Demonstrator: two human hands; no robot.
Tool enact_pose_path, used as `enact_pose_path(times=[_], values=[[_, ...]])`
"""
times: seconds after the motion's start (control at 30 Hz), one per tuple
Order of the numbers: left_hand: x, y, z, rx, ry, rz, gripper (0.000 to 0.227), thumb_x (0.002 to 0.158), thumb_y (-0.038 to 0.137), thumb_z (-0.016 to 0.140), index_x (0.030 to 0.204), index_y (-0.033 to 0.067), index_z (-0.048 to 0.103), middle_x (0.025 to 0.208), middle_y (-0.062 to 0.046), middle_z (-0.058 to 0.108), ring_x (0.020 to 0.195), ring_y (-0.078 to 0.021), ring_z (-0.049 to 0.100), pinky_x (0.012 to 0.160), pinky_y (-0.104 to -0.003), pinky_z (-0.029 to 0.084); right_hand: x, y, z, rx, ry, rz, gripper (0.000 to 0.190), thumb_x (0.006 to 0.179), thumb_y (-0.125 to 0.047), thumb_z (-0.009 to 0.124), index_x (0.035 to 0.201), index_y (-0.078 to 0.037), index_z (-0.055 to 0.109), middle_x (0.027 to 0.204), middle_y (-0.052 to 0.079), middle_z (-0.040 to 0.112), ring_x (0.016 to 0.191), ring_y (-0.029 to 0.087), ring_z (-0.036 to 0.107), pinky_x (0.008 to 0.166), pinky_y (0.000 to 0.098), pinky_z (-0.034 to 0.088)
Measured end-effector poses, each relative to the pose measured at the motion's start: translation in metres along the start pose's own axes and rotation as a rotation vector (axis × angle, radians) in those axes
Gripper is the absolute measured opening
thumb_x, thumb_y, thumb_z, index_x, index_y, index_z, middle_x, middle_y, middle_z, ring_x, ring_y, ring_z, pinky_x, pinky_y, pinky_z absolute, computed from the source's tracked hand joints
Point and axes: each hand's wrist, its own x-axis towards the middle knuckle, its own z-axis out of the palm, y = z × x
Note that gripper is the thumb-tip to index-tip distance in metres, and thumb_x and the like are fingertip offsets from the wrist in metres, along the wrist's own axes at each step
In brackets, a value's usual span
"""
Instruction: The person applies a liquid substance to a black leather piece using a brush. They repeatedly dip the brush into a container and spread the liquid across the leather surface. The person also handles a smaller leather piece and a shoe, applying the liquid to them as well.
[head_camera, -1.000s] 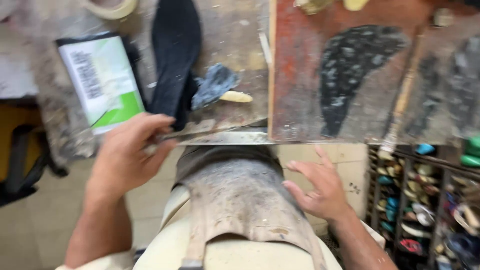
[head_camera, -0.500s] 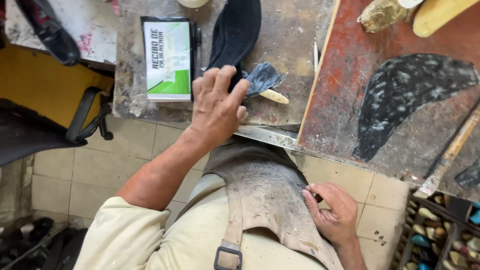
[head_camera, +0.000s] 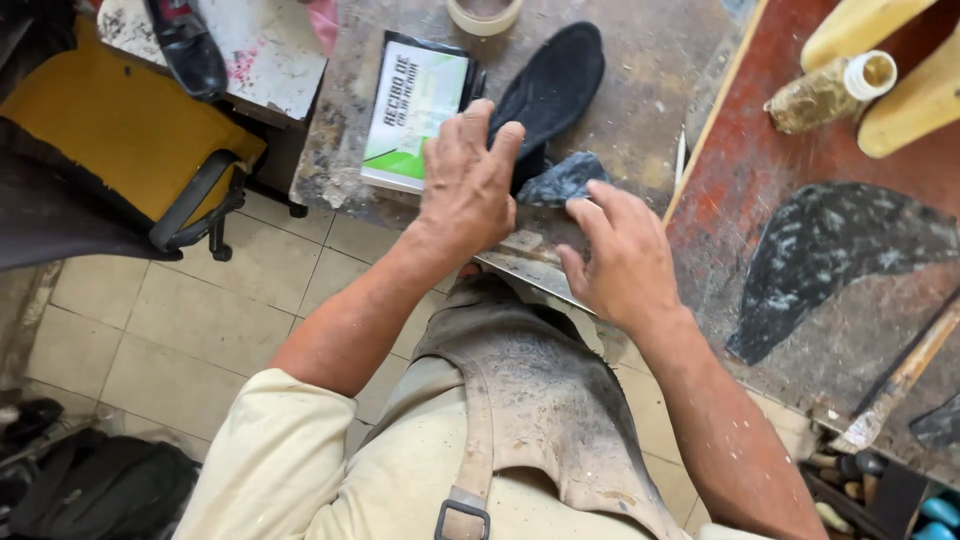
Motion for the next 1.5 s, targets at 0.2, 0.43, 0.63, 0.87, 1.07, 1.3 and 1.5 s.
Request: enact_pose_path(times=[0.2,0.43,0.63,0.87,1.07,1.3,1.5], values=[[0.000,-0.005,0.013,-0.002,0.011,-0.035,0.072,0.063,0.014,0.077,0.130,0.0158,0.052,0.138,-0.022,0.043,0.096,-0.0404,0.056,0.076,-0.052,0.043,0.022,0.014,0.041,-0.137,-0.110,0.111,0.047,0.082,-0.027,0.084,0.122,-0.009,0.068,0.127,0.018,0.067,0.114,0.042,0.064,0.086,0.0518,0.052],[0.020,-0.037,-0.049,-0.214,0.143,0.006,0.072,0.059,-0.001,0.064,0.127,0.0122,0.048,0.115,-0.014,0.043,0.089,-0.0297,0.057,0.075,-0.049,0.047,0.030,0.024,0.051,-0.108,-0.067,0.103,0.027,0.078,-0.013,0.077,0.104,-0.019,0.072,0.105,0.007,0.066,0.091,0.032,0.064,0.073,0.0447,0.052],[0.107,-0.134,-0.022,-0.069,0.099,-0.114,0.055,0.074,0.004,0.064,0.116,0.0177,0.031,0.103,-0.010,0.042,0.079,-0.0233,0.050,0.061,-0.036,0.044,0.051,0.018,0.074,-0.008,-0.084,0.236,0.004,0.094,-0.010,0.073,0.095,-0.008,0.069,0.090,0.008,0.059,0.077,0.023,0.054,0.063,0.0369,0.050],[0.163,-0.193,0.053,-0.093,-0.106,-0.061,0.007,0.097,0.017,0.056,0.094,0.0138,0.062,0.071,-0.007,0.058,0.055,-0.0257,0.055,0.038,-0.041,0.043,0.075,0.056,0.069,0.662,0.244,0.870,0.010,0.102,-0.012,0.072,0.096,-0.012,0.063,0.092,-0.002,0.058,0.085,0.011,0.056,0.075,0.0261,0.052],[0.094,-0.073,-0.026,0.153,0.208,0.146,0.047,0.089,0.023,0.066,0.128,0.0072,0.046,0.101,-0.009,0.055,0.080,-0.0181,0.051,0.062,-0.028,0.047,0.059,0.061,-0.003,0.916,0.677,1.075,0.008,0.096,-0.007,0.069,0.099,-0.013,0.066,0.102,0.007,0.068,0.089,0.024,0.070,0.075,0.0408,0.067],[0.048,0.015,0.041,0.004,-0.571,0.109,0.070,0.098,0.065,0.061,0.140,0.0119,0.042,0.087,-0.006,0.068,0.058,-0.0148,0.063,0.046,-0.031,0.054,-0.022,0.041,-0.042,0.789,0.720,0.751,0.015,0.100,-0.011,0.071,0.097,-0.012,0.056,0.089,0.000,0.056,0.080,0.013,0.055,0.073,0.0303,0.050],[0.047,0.002,0.022,-0.114,-0.399,0.059,0.052,0.085,0.023,0.066,0.131,0.0104,0.046,0.094,-0.011,0.070,0.078,-0.0362,0.072,0.062,-0.050,0.057,-0.101,0.013,-0.059,0.478,0.437,0.559,0.020,0.105,-0.016,0.071,0.111,0.000,0.061,0.110,0.016,0.066,0.096,0.020,0.061,0.084,0.0334,0.052]])
